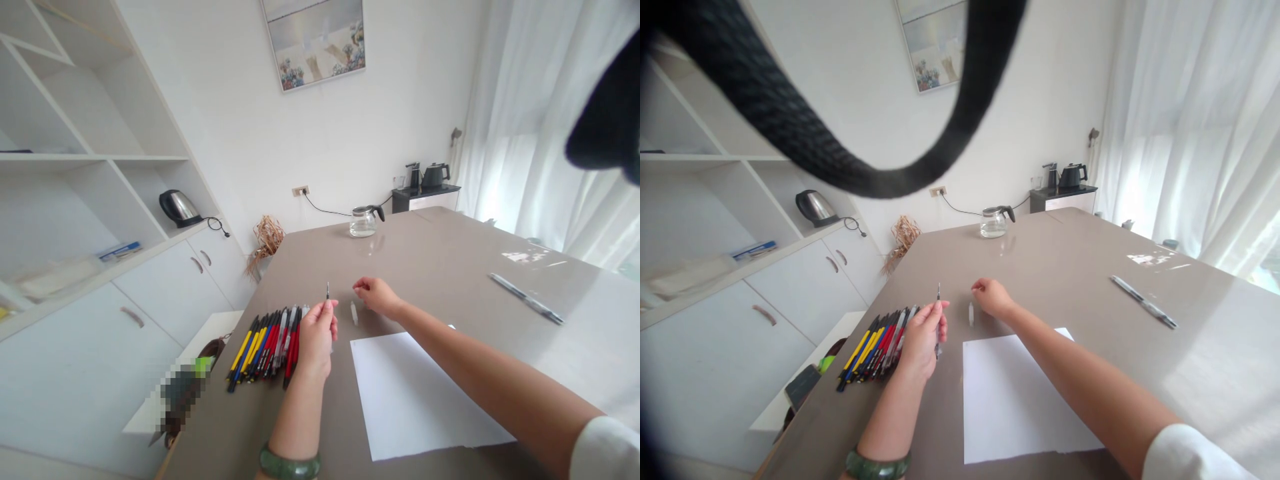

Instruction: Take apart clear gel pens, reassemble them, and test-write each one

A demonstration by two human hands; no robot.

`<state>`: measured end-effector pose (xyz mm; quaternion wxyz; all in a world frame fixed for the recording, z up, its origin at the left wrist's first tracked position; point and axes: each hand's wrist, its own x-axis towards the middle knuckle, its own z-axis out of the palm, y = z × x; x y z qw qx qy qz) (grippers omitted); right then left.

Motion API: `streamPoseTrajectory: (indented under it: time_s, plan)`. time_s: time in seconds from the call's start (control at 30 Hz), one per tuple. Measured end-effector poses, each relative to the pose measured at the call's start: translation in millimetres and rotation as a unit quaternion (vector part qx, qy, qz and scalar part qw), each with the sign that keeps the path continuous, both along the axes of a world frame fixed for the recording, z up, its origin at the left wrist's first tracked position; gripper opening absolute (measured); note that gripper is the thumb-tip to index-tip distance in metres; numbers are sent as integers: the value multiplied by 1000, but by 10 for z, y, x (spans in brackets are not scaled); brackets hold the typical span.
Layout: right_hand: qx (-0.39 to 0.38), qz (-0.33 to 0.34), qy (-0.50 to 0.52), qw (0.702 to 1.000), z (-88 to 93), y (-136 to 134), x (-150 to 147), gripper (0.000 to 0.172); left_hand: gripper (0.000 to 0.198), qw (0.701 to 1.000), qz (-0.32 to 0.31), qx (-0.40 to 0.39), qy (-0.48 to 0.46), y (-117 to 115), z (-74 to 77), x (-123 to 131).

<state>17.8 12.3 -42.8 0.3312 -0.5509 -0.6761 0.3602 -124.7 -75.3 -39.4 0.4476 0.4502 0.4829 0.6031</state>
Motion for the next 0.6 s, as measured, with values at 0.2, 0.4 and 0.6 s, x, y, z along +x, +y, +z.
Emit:
streamPoseTrajectory:
  time_s: [0.2,0.4,0.6]
  plan:
    - [-38,129,273,953,213,-343,113,28,37,996,-71,-30,35,-64,50,106]
    - [-92,134,369,915,175,-482,79,25,36,989,-102,-39,95,-85,44,179]
    - [-25,22,267,963,126,-297,220,30,36,990,-67,-68,103,-50,0,172]
